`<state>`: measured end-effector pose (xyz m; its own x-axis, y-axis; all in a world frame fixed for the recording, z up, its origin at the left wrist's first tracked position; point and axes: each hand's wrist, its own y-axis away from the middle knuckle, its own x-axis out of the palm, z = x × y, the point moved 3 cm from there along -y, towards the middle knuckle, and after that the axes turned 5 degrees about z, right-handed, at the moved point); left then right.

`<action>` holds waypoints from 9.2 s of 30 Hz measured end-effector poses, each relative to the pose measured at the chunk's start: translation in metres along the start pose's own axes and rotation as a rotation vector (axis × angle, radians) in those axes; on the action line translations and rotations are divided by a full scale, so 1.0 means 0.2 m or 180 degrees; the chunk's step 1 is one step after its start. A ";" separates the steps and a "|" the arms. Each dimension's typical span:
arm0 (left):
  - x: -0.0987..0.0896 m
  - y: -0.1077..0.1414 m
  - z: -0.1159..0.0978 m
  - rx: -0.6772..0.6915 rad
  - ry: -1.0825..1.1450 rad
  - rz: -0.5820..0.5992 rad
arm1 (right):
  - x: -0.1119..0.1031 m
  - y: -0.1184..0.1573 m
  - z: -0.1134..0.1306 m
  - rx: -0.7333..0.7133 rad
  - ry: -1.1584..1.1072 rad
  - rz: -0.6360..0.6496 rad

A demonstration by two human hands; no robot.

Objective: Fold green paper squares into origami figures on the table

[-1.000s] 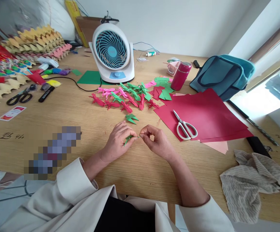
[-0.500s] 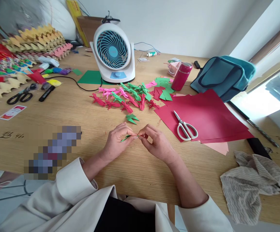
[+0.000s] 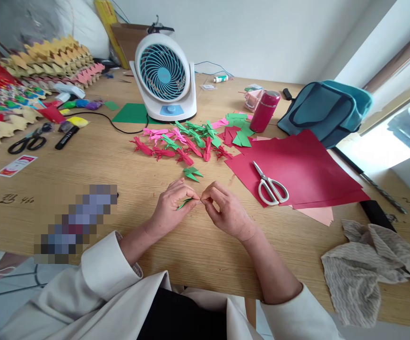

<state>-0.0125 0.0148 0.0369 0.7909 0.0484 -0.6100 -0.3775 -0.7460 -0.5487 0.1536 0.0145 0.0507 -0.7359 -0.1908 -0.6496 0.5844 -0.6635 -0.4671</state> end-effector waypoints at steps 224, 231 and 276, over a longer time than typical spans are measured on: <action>-0.01 -0.01 0.05 -0.0563 0.0030 0.0732 | 0.08 0.02 -0.16 0.2440 -0.2524 0.0193; -0.02 -0.02 0.06 -0.0762 0.0119 0.0697 | 0.08 0.02 -0.16 0.2479 -0.2592 0.0190; 0.03 0.00 0.08 -0.1212 0.0889 0.0465 | 0.08 0.06 -0.22 0.2292 -0.2251 0.0482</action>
<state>-0.0155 0.0247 0.0238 0.8614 -0.2159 -0.4598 -0.3325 -0.9239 -0.1892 0.1635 0.0346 0.0082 -0.8410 -0.5378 -0.0599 0.5154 -0.8299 0.2137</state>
